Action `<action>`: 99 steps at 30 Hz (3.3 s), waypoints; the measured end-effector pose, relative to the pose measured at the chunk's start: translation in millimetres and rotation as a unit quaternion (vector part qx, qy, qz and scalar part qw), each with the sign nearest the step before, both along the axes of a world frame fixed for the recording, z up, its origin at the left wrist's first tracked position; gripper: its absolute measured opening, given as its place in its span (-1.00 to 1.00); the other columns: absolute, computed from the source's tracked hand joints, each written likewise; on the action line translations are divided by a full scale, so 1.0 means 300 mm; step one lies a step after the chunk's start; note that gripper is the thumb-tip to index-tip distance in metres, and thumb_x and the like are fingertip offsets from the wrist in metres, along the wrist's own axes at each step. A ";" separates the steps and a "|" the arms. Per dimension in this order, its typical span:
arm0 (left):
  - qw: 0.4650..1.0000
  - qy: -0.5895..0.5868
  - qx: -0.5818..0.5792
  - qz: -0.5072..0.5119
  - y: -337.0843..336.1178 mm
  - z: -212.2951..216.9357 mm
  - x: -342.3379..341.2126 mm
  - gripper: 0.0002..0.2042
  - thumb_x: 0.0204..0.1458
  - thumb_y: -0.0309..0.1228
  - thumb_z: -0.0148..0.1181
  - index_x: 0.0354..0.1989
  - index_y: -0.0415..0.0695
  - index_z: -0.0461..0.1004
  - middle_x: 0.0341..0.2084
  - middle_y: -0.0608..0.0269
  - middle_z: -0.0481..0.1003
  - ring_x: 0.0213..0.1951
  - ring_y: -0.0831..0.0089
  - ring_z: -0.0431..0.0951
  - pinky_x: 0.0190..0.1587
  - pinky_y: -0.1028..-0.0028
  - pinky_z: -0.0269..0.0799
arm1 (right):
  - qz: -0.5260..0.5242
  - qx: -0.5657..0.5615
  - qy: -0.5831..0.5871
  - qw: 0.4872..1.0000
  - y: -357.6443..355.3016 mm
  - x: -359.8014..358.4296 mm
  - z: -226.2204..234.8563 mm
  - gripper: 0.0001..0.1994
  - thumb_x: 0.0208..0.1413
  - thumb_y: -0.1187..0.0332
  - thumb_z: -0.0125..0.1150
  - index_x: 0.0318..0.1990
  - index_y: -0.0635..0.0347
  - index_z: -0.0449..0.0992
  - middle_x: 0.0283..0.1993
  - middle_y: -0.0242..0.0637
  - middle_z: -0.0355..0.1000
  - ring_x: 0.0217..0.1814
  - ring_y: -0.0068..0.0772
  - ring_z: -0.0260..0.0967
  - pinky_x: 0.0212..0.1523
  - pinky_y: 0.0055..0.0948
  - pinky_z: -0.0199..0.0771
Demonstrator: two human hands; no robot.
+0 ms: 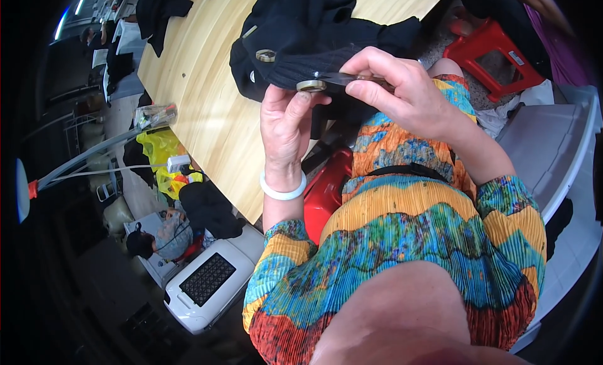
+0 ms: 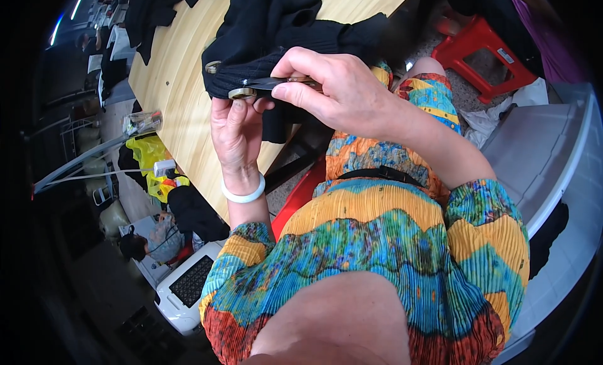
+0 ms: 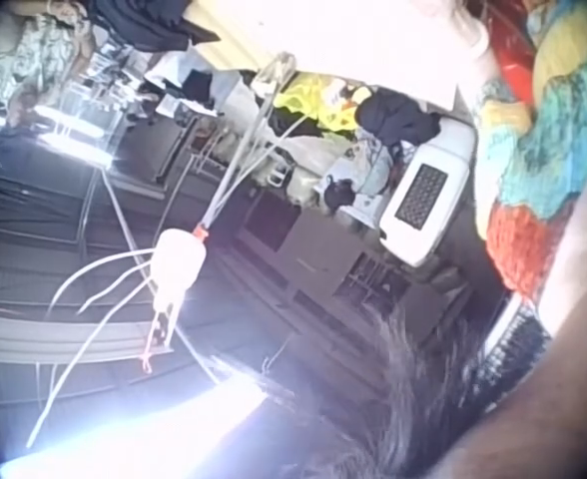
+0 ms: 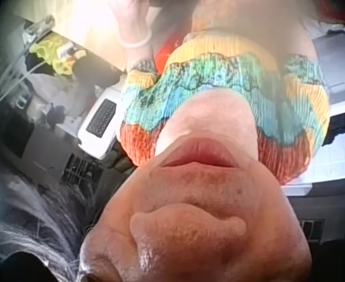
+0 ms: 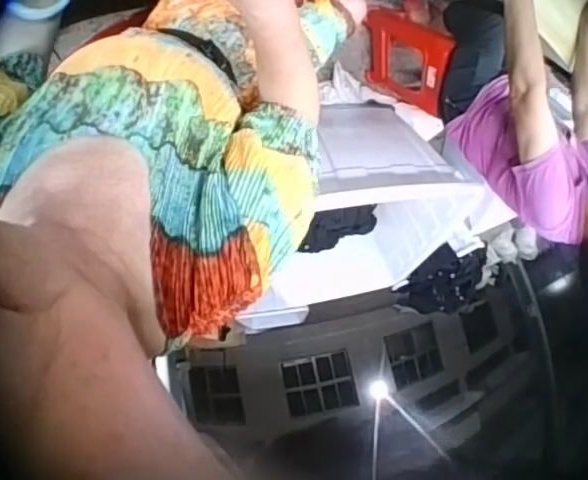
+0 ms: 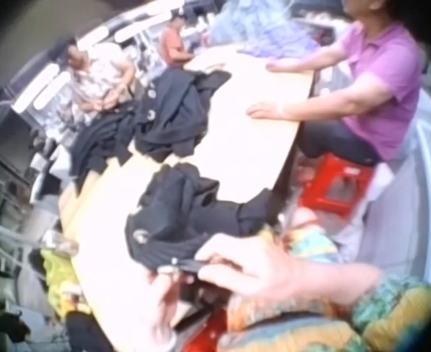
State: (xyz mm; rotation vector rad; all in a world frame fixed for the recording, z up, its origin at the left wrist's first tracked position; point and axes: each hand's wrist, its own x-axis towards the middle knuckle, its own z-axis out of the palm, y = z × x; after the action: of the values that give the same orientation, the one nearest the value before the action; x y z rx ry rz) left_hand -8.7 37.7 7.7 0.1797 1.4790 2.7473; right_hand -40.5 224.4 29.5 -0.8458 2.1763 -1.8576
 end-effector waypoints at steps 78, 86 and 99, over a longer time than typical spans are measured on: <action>0.792 0.035 -0.532 0.297 -0.194 -0.150 -0.104 -0.73 -0.17 -0.62 0.09 -0.22 -0.27 0.34 -0.31 0.17 0.33 -0.37 0.50 0.40 -0.46 0.62 0.39 | 0.081 -0.581 -0.130 0.799 0.493 -0.094 -0.038 -0.41 0.00 0.29 0.05 0.18 0.14 -0.02 0.21 -0.28 0.01 0.27 -0.26 -0.11 0.22 -0.10 -0.11; 0.936 -0.245 -0.212 0.141 -0.221 -0.127 -0.240 -0.46 0.00 -0.04 -0.05 -0.08 -0.33 0.23 -0.26 0.02 0.37 -0.32 0.39 0.43 -0.36 0.51 0.37 | 0.151 -0.557 -0.080 0.813 0.486 -0.042 0.109 -0.55 -0.14 0.25 0.20 -0.05 0.14 0.29 -0.06 -0.32 0.23 0.09 -0.25 0.14 0.15 -0.13 0.06; 0.913 -0.331 -0.231 0.059 0.012 -0.229 -0.461 -0.70 0.00 -0.31 0.00 -0.20 -0.29 0.24 -0.43 0.01 0.38 -0.58 0.28 0.47 -0.67 0.54 0.38 | 0.161 -0.607 -0.112 0.770 0.620 0.002 0.131 -0.44 -0.51 0.40 0.45 -0.26 -0.03 0.24 -0.42 -0.44 0.38 -0.31 -0.50 0.39 -0.19 -0.50 0.39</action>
State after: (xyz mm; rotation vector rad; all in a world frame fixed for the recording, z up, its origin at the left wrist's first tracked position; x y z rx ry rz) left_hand -147.1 41.4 -60.9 -0.7808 1.8513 2.0760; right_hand -40.0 410.4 68.9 -0.9421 0.3875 -2.8225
